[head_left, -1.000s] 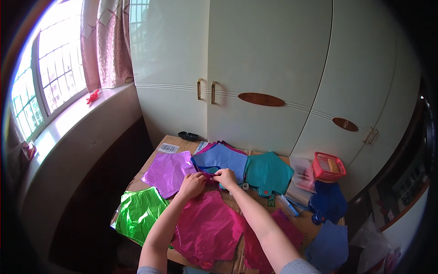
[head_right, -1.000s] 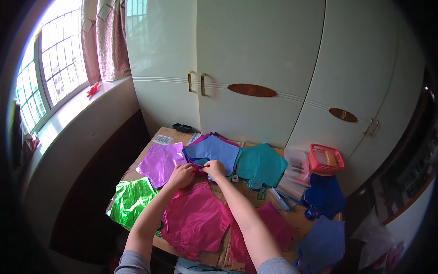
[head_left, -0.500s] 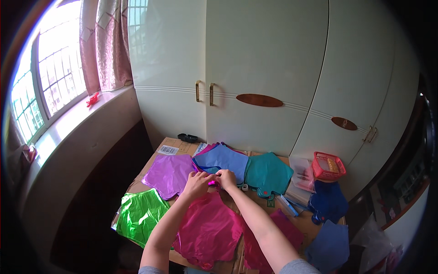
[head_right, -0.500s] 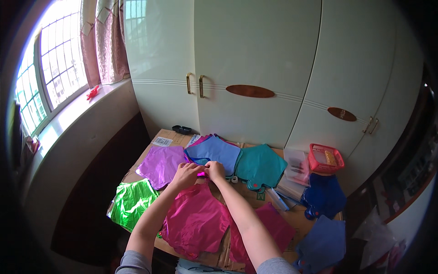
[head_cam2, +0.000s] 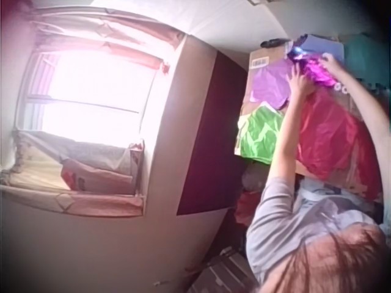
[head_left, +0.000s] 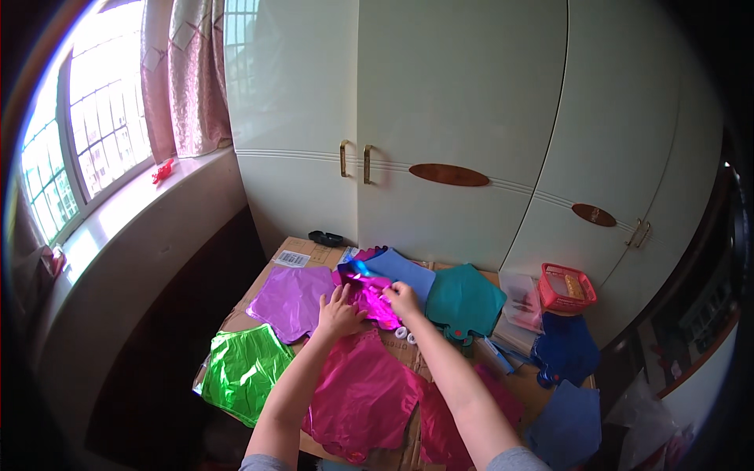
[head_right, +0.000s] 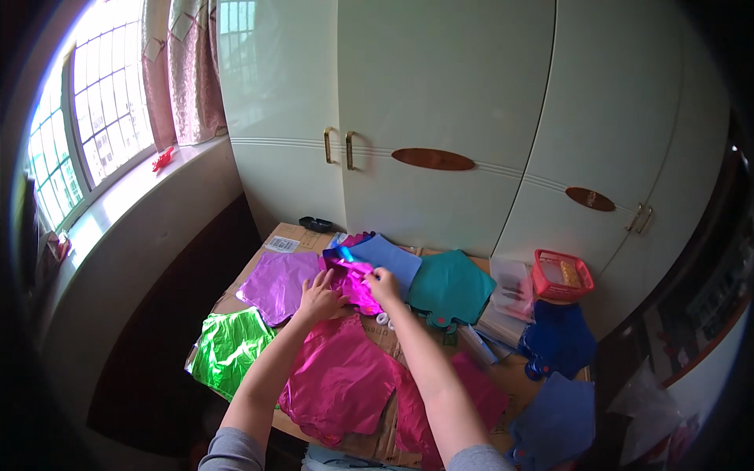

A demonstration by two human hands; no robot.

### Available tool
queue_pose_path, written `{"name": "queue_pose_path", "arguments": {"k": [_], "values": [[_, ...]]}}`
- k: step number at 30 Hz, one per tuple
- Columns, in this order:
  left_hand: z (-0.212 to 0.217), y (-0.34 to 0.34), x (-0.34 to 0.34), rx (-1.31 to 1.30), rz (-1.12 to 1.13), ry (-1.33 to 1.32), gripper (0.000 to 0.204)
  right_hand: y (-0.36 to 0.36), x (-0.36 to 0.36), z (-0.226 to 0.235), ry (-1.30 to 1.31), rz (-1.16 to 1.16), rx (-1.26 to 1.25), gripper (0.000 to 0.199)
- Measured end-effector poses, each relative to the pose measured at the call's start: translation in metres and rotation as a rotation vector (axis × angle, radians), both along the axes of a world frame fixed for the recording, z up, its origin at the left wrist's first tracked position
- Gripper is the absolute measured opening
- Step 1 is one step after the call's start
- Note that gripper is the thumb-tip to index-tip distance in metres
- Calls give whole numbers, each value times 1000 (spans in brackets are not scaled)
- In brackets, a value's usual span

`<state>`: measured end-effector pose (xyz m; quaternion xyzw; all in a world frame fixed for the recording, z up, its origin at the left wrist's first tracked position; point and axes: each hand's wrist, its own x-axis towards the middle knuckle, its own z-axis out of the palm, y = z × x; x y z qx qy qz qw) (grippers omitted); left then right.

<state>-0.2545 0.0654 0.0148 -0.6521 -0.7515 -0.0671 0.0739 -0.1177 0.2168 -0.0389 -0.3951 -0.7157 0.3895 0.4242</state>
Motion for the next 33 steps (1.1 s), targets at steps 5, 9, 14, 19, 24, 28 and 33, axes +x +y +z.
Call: {"name": "queue_pose_path", "arguments": {"k": [5, 9, 14, 19, 24, 28, 33], "values": [[-24, 12, -14, -117, -27, -143, 51, 39, 47, 44, 310, -216, -157, 10], [-17, 5, -13, -136, -51, -140, 49, 48, 101, 106, 298, -500, 76, 21], [-22, 0, -18, -77, -44, -167, 44, 9, 97, 173, 102, -465, 730, 21], [-15, -17, -42, 88, 81, -266, 41, -45, 27, 204, -274, -37, 1440, 8], [-7, -70, -115, 67, 313, -275, 44, -78, -65, 158, -128, 354, 1579, 9], [-8, -113, -142, 40, 408, -258, 41, -113, -116, 94, -306, 558, 1462, 5], [-32, -135, -153, 110, 371, -229, 34, -146, -130, 63, -727, 848, 1061, 11]]}}
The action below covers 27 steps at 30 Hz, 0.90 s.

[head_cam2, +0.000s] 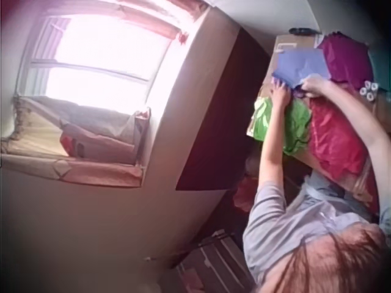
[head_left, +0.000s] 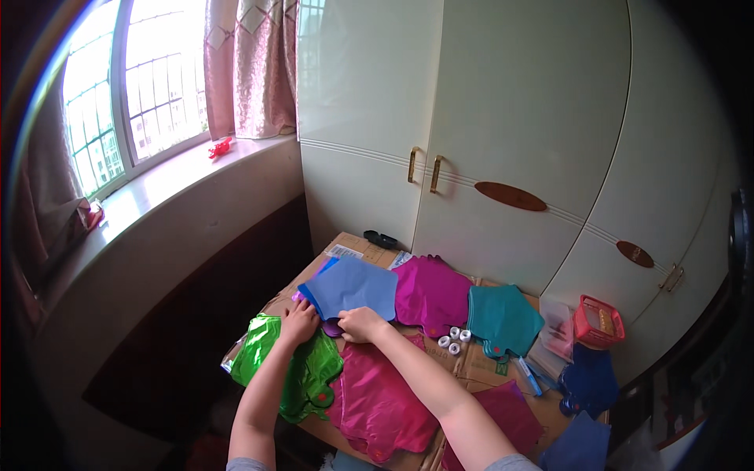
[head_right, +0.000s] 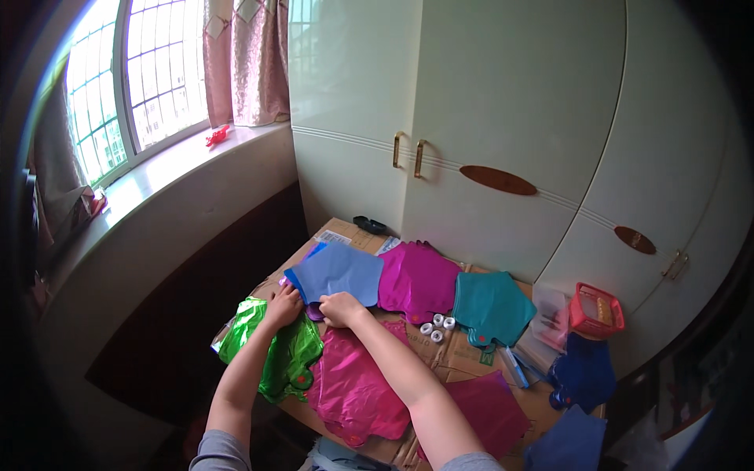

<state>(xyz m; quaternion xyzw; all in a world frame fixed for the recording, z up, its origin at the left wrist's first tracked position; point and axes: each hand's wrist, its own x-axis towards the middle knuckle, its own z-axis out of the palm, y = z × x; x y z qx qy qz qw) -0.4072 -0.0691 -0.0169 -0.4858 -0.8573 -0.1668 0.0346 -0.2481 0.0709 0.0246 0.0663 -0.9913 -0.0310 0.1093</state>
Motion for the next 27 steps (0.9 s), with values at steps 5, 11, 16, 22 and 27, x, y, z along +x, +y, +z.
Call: {"name": "queue_pose_path", "arguments": {"k": [5, 11, 16, 22, 27], "values": [[-11, -2, 0, 106, -7, 102, 32, 3, -1, -15, -23, -89, -118, 15], [-2, -4, 14, 427, -18, 149, 25, 10, 2, -26, 192, -305, -536, 23], [12, -15, 20, 524, -268, 137, 19, 15, 1, -29, 219, -452, -832, 29], [-4, -9, 14, 297, -165, 72, 28, 22, -5, -39, 313, -487, -1036, 28], [-1, -3, 19, 215, -178, 90, 35, 76, -7, -54, 723, -673, -1263, 11]]}}
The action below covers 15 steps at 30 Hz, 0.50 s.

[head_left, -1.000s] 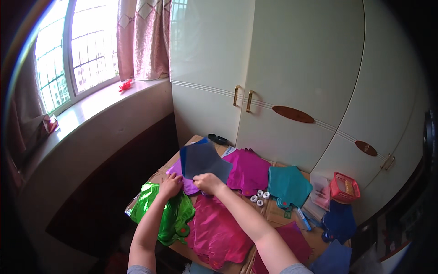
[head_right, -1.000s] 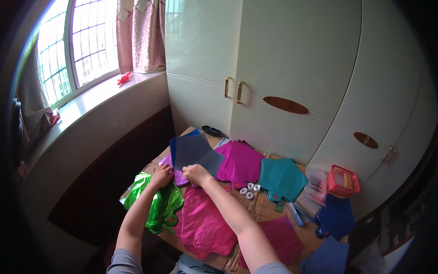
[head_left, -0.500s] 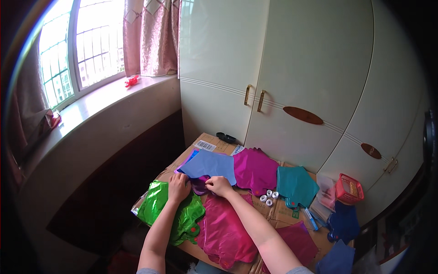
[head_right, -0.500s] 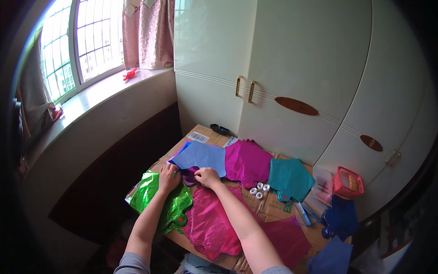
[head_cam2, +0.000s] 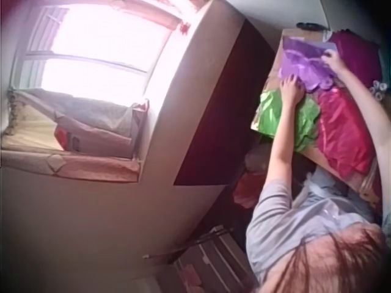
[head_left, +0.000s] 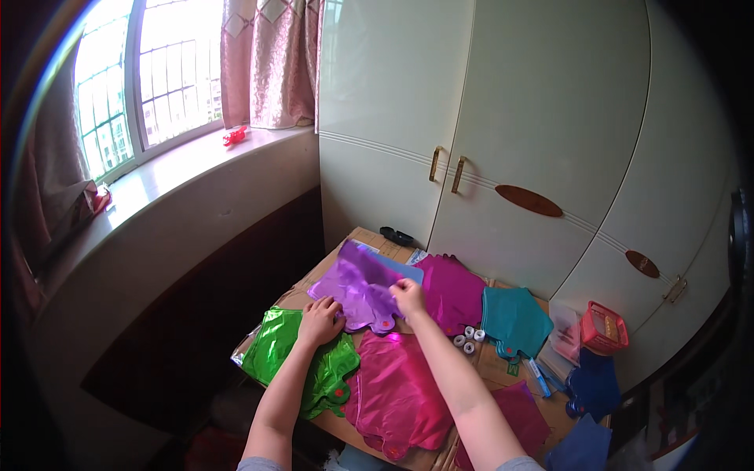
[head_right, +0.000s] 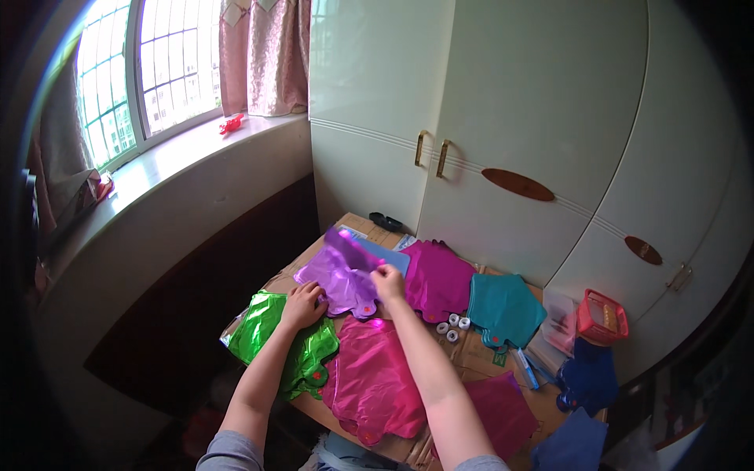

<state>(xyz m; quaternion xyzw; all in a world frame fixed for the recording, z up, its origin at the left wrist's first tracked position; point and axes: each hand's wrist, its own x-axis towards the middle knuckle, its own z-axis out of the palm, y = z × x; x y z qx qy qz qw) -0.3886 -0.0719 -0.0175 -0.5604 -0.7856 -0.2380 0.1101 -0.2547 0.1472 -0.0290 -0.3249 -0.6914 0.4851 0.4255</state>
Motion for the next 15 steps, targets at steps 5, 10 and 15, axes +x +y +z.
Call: {"name": "queue_pose_path", "arguments": {"k": [5, 10, 15], "values": [[2, -5, 0, 12, 11, -8, 33, 19, 39, 95, 98, -432, 529, 10], [1, -7, -3, -9, 31, -28, 34, -18, 67, 166, 1, -209, 1054, 14], [15, -21, -16, 58, 141, -157, 41, -110, 71, 177, -138, 299, 1494, 20]]}}
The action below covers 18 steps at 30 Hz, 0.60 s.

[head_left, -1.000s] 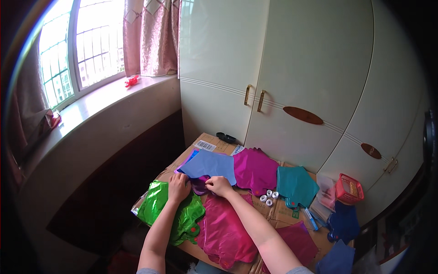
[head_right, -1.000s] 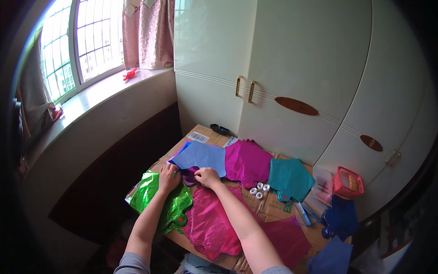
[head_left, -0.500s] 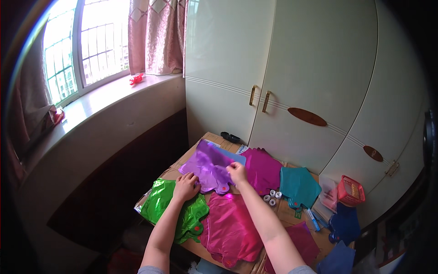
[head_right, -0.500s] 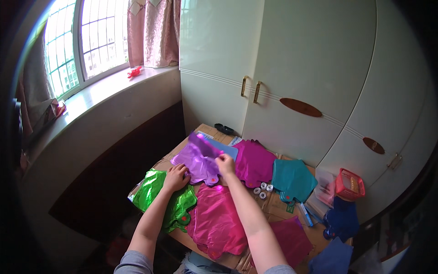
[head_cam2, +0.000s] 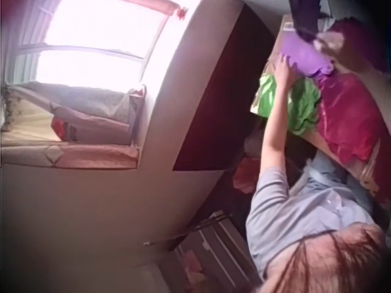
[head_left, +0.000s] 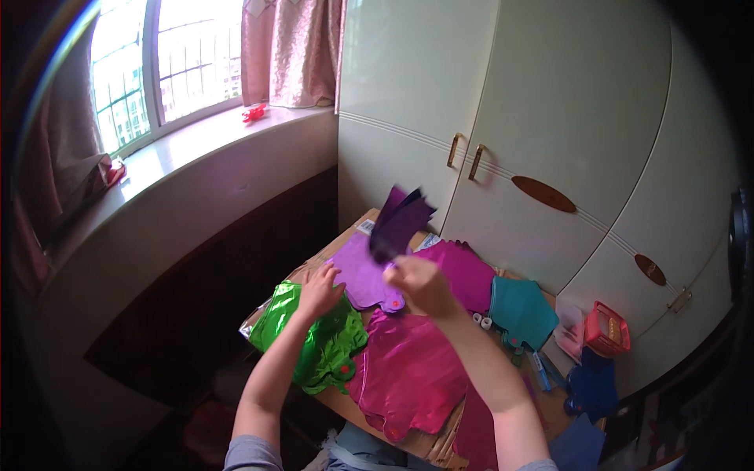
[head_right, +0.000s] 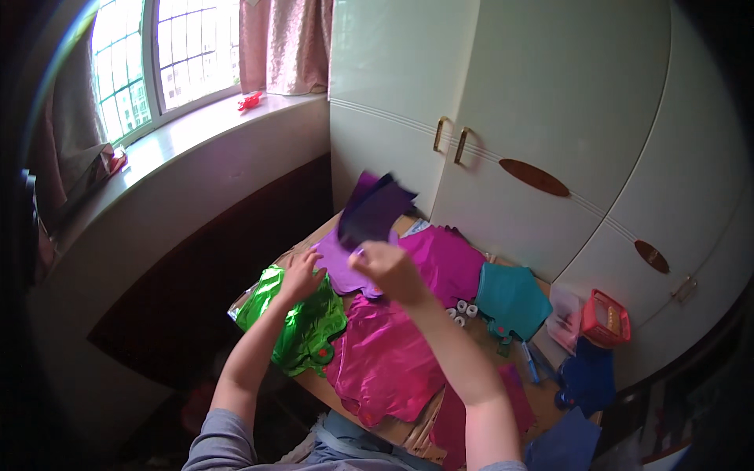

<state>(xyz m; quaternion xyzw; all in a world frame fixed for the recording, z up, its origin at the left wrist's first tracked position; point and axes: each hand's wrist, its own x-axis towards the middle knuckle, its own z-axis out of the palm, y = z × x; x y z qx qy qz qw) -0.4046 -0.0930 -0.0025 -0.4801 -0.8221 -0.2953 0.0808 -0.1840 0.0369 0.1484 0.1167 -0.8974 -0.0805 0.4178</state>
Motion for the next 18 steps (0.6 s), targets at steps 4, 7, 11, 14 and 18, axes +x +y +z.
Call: {"name": "queue_pose_path", "arguments": {"k": [4, 7, 11, 14, 18], "values": [[37, -39, 7, -397, -70, 248, 55, -68, -7, -54, -210, 290, 31, 6], [4, -66, -23, 414, -773, -1309, 45, -117, -18, -104, -305, 343, 97, 7], [0, -70, -2, 235, -395, -541, 48, -132, -22, -143, -414, 368, 98, 11], [-11, -70, -8, 324, -440, -608, 48, -137, -18, -132, -487, 363, 8, 12], [-23, -68, -18, 390, -459, -634, 49, -139, -15, -139, -438, 299, 28, 10]]}}
